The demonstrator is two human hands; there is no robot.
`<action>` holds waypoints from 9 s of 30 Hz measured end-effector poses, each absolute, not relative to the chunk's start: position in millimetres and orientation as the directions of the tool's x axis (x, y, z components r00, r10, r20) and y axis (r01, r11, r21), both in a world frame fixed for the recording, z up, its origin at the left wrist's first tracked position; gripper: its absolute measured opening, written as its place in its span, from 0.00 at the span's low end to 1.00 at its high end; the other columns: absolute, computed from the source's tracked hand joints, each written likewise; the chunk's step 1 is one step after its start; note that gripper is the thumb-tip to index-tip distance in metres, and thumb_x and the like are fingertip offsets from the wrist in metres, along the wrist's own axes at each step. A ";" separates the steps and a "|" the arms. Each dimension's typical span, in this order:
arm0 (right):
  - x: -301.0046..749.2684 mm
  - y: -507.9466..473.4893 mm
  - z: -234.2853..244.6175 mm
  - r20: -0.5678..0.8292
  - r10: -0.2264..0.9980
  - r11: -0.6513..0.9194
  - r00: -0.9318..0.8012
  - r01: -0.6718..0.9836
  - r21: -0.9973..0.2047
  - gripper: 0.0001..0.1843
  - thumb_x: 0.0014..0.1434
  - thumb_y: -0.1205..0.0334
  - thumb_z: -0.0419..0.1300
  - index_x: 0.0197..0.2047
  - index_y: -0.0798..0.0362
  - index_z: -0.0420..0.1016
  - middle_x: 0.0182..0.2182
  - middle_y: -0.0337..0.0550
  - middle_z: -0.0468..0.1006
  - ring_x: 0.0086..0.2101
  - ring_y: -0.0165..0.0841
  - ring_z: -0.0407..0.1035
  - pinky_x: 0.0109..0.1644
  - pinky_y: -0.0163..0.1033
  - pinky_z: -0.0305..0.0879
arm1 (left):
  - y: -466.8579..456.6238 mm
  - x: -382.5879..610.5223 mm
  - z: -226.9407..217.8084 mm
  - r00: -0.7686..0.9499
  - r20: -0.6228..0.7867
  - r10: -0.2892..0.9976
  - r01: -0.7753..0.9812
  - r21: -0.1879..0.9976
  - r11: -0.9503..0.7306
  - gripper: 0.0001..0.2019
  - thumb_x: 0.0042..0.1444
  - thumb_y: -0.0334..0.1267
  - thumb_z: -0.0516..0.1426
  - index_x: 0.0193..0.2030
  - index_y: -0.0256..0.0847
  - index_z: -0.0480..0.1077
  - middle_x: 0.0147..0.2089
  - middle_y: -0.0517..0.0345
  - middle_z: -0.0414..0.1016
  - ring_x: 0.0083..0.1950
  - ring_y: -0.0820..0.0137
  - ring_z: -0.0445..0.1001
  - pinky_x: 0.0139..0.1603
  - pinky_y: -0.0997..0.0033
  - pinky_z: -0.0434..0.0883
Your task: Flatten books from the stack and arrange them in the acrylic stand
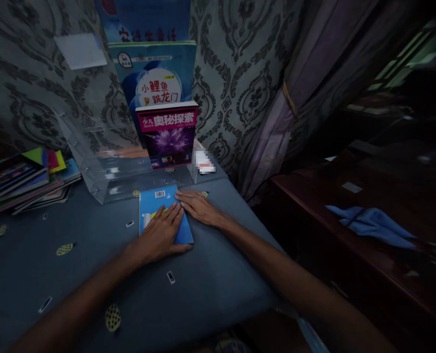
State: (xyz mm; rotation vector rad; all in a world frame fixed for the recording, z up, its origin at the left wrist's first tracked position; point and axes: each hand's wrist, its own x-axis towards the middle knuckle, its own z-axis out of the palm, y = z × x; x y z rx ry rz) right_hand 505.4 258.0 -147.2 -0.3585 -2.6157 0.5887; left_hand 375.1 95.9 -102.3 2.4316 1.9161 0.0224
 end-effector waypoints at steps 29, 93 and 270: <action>579.2 188.6 -128.4 0.332 0.283 0.839 -0.900 0.064 -0.540 0.22 0.68 0.64 0.51 0.63 0.53 0.68 0.62 0.52 0.69 0.63 0.39 0.61 0.66 0.54 0.59 | 73.1 385.8 -111.1 0.358 0.399 0.844 0.927 -0.046 -0.372 0.16 0.66 0.47 0.55 0.48 0.34 0.71 0.47 0.45 0.75 0.46 0.60 0.73 0.45 0.60 0.74; 592.0 177.0 -130.6 0.463 0.154 0.970 -0.873 0.044 -0.241 0.23 0.63 0.76 0.50 0.55 0.50 0.76 0.54 0.48 0.79 0.48 0.38 0.75 0.50 0.48 0.73 | 48.0 400.2 -135.2 0.361 0.307 0.881 0.923 -0.251 -0.291 0.20 0.70 0.39 0.47 0.64 0.32 0.64 0.63 0.39 0.70 0.66 0.53 0.66 0.62 0.50 0.65; 578.3 141.3 -126.1 0.126 0.292 0.923 -0.948 0.245 -0.296 0.36 0.70 0.46 0.46 0.74 0.52 0.41 0.72 0.52 0.48 0.70 0.43 0.41 0.71 0.59 0.44 | -10.7 319.0 -121.9 0.309 0.008 0.951 0.932 0.199 -0.305 0.61 0.49 0.75 0.51 0.74 0.41 0.23 0.76 0.37 0.29 0.76 0.42 0.33 0.71 0.39 0.39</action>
